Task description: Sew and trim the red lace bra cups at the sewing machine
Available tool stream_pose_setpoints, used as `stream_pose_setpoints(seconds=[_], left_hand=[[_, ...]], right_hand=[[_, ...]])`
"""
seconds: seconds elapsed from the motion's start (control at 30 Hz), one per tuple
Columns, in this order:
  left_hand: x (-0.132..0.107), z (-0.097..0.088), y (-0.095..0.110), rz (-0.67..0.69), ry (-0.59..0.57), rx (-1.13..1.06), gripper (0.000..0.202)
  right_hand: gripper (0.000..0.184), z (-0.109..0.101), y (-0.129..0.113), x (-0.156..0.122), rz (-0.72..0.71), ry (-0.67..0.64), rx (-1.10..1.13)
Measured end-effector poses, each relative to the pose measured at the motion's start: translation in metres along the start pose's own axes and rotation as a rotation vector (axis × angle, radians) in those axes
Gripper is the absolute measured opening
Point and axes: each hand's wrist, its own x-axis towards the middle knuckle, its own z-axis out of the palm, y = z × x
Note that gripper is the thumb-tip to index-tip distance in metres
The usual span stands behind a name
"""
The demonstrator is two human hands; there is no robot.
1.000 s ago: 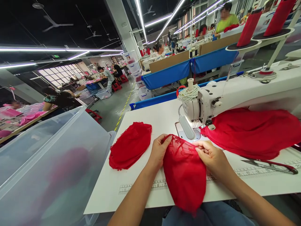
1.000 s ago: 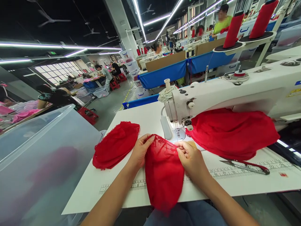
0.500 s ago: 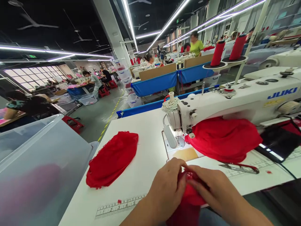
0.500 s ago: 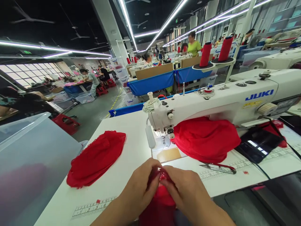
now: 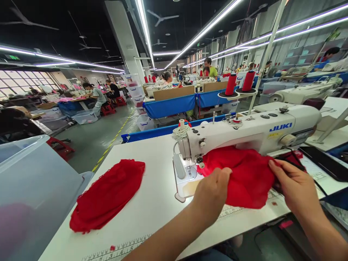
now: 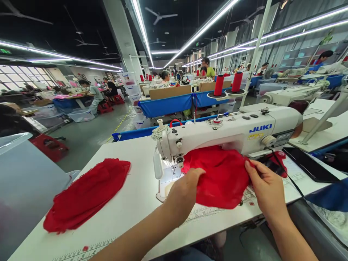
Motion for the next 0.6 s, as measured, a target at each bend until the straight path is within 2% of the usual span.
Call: stream_pose_setpoints(seconds=[0.03, 0.1, 0.17, 0.3, 0.4, 0.5, 0.6], left_hand=[[0.013, 0.005, 0.002, 0.024, -0.034, 0.182, 0.038], [0.034, 0.015, 0.001, -0.076, -0.056, 0.475, 0.034], [0.048, 0.022, -0.002, -0.164, -0.022, 0.553, 0.031], [0.06, 0.035, -0.006, -0.228, 0.019, 0.568, 0.032], [0.066, 0.042, -0.007, -0.229, 0.012, 0.522, 0.03], [0.074, 0.046, -0.011, -0.238, 0.039, 0.424, 0.031], [0.086, 0.048, -0.022, -0.264, 0.106, 0.26, 0.032]], right_hand=[[0.048, 0.004, 0.001, 0.009, -0.026, 0.043, -0.039], [0.045, 0.012, 0.003, 0.022, -0.09, 0.097, -0.128], [0.04, 0.017, 0.005, 0.027, -0.139, 0.094, -0.212], [0.034, 0.022, 0.01, 0.024, -0.196, 0.06, -0.341], [0.034, 0.024, 0.01, 0.021, -0.259, 0.096, -0.384], [0.033, 0.029, 0.007, 0.021, -0.37, 0.117, -0.38], [0.03, 0.04, 0.003, 0.022, -0.457, 0.085, -0.416]])
